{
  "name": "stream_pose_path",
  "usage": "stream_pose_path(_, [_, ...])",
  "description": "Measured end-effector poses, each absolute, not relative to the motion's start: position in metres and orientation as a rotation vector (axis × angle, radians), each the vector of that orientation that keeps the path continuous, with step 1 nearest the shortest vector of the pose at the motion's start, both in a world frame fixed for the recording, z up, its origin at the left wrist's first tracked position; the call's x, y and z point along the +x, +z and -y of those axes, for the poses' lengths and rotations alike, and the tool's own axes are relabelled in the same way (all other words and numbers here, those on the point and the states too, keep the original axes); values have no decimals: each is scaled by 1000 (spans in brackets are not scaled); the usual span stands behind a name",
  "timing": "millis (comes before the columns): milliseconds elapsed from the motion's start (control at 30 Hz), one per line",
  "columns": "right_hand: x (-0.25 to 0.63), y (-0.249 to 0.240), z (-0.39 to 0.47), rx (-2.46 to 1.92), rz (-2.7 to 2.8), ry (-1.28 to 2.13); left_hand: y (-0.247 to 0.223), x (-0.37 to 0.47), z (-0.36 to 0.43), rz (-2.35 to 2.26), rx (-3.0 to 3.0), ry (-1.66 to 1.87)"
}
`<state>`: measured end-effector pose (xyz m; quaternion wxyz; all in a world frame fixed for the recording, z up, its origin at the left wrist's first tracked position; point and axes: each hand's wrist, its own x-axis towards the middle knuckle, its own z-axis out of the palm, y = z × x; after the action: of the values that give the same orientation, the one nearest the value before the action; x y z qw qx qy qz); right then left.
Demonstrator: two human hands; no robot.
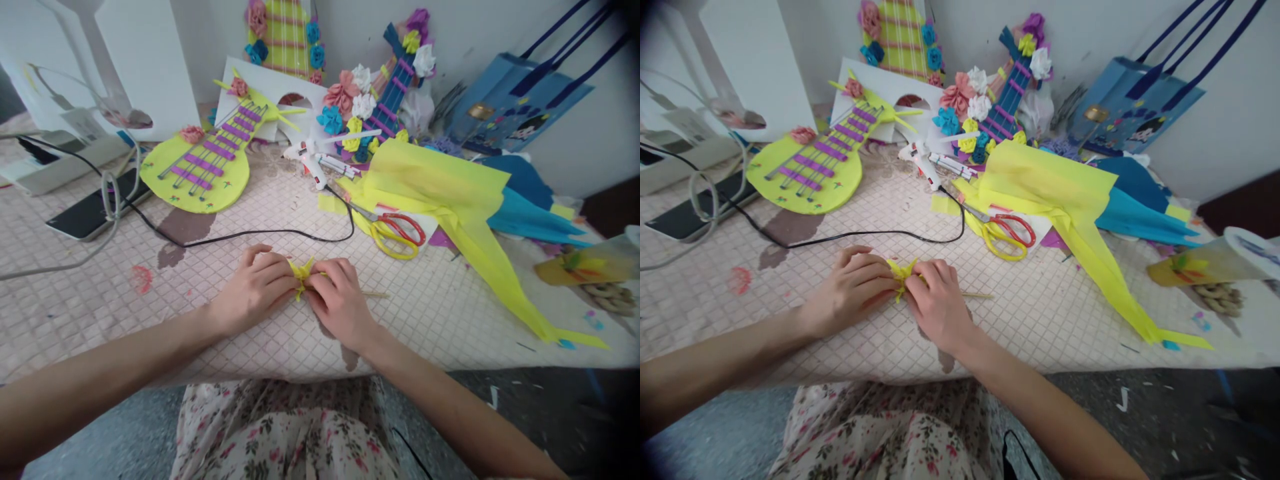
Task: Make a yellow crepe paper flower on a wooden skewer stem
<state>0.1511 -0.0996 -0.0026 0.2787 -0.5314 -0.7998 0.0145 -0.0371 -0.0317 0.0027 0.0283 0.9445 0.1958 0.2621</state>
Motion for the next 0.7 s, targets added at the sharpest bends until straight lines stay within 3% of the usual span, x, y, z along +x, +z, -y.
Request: stream_pose_path(700, [150,-1,100,-1446,2130,7,8,-35,35,-660,2979,820])
